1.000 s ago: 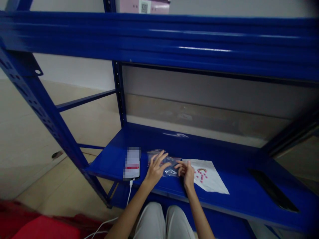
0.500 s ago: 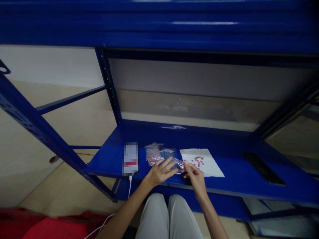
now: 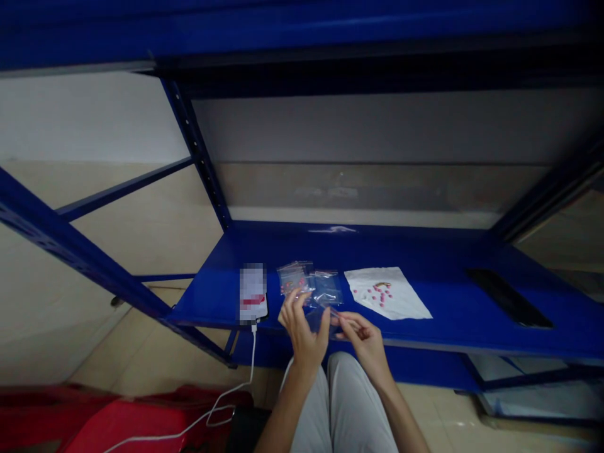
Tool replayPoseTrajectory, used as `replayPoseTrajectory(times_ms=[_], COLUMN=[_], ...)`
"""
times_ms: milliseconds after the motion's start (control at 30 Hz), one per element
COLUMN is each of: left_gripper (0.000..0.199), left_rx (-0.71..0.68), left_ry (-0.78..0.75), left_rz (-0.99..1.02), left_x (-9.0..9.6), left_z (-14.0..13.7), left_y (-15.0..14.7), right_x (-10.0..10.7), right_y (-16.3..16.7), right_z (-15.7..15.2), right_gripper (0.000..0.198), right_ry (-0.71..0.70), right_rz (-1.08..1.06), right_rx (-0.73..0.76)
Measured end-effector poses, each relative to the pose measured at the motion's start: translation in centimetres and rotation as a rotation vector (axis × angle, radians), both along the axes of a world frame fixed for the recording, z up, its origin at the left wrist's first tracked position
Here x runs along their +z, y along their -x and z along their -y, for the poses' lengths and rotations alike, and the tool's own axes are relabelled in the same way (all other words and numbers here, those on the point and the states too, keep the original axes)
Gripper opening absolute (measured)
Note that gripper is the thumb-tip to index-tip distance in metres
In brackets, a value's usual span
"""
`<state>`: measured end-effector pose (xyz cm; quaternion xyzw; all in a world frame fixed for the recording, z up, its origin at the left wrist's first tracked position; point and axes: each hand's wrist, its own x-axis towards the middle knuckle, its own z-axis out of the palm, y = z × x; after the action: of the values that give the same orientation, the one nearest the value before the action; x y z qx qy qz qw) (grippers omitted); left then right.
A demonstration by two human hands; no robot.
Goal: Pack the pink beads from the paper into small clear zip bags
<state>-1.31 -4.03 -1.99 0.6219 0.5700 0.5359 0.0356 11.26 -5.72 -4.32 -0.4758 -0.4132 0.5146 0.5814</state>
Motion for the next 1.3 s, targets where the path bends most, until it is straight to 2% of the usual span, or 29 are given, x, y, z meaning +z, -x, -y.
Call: replayPoseTrajectory(times_ms=[67, 167, 233, 333, 500, 600, 700, 800, 867, 967, 1033, 1067, 1167, 1300], left_gripper=[0.038, 0.018, 0.010, 0.012, 0.014, 0.012, 0.010, 0.011, 0.009, 0.015, 0.008, 0.006, 0.019, 0.019], left_rx=[-0.078, -0.179, -0.160, -0.155, -0.309, -0.336, -0.354, -0.354, -0.260, -0.027, 0.023, 0.003, -0.125, -0.256], left_ry=[0.022, 0.014, 0.002, 0.002, 0.061, 0.107, 0.139, 0.139, 0.108, 0.030, 0.020, 0.041, 0.162, 0.285], left_rz=[-0.098, -0.247, -0.272, -0.267, -0.267, -0.222, -0.203, -0.210, -0.187, -0.062, -0.018, -0.024, -0.079, -0.055], left_x=[-1.4, -3.3, -3.9, -4.1, -3.0, -2.1, -1.2, -0.6, -0.1, 0.7, 1.4, 1.7, 2.3, 3.0], left_z=[-1.4, -2.8, -3.0, -2.8, -2.5, -1.7, 0.3, 2.9, 4.5, 6.6, 7.8, 8.2, 9.3, 10.4], left_y=[0.3, 0.4, 0.3, 0.4, 1.2, 1.6, 2.1, 2.4, 2.5, 2.4, 2.3, 2.2, 2.1, 2.2], right_x=[-0.8, -1.3, -1.1, -0.5, 0.1, 0.8, 2.0, 3.1, 3.6, 4.2, 4.5, 4.7, 5.1, 5.2], right_y=[-0.2, -0.7, -0.9, -1.0, -1.3, -1.5, -1.4, -0.7, 0.1, 1.1, 1.7, 1.9, 2.2, 2.2], right_z=[-0.9, -1.9, -2.1, -2.1, -2.1, -1.4, 0.3, 2.4, 3.5, 4.5, 5.0, 5.1, 5.8, 7.3], right_gripper=[0.027, 0.029, 0.033, 0.044, 0.033, 0.030, 0.029, 0.035, 0.039, 0.043, 0.046, 0.048, 0.054, 0.059], right_ry=[-0.012, -0.018, -0.010, 0.025, 0.065, 0.092, 0.084, 0.079, 0.099, 0.139, 0.153, 0.155, 0.159, 0.175], right_rz=[-0.009, -0.014, -0.031, -0.044, -0.008, 0.028, 0.041, 0.011, -0.023, -0.090, -0.131, -0.145, -0.169, -0.160], right_rx=[-0.042, -0.060, -0.026, 0.057, 0.064, 0.167, 0.306, 0.349, 0.302, 0.211, 0.170, 0.158, 0.167, 0.189])
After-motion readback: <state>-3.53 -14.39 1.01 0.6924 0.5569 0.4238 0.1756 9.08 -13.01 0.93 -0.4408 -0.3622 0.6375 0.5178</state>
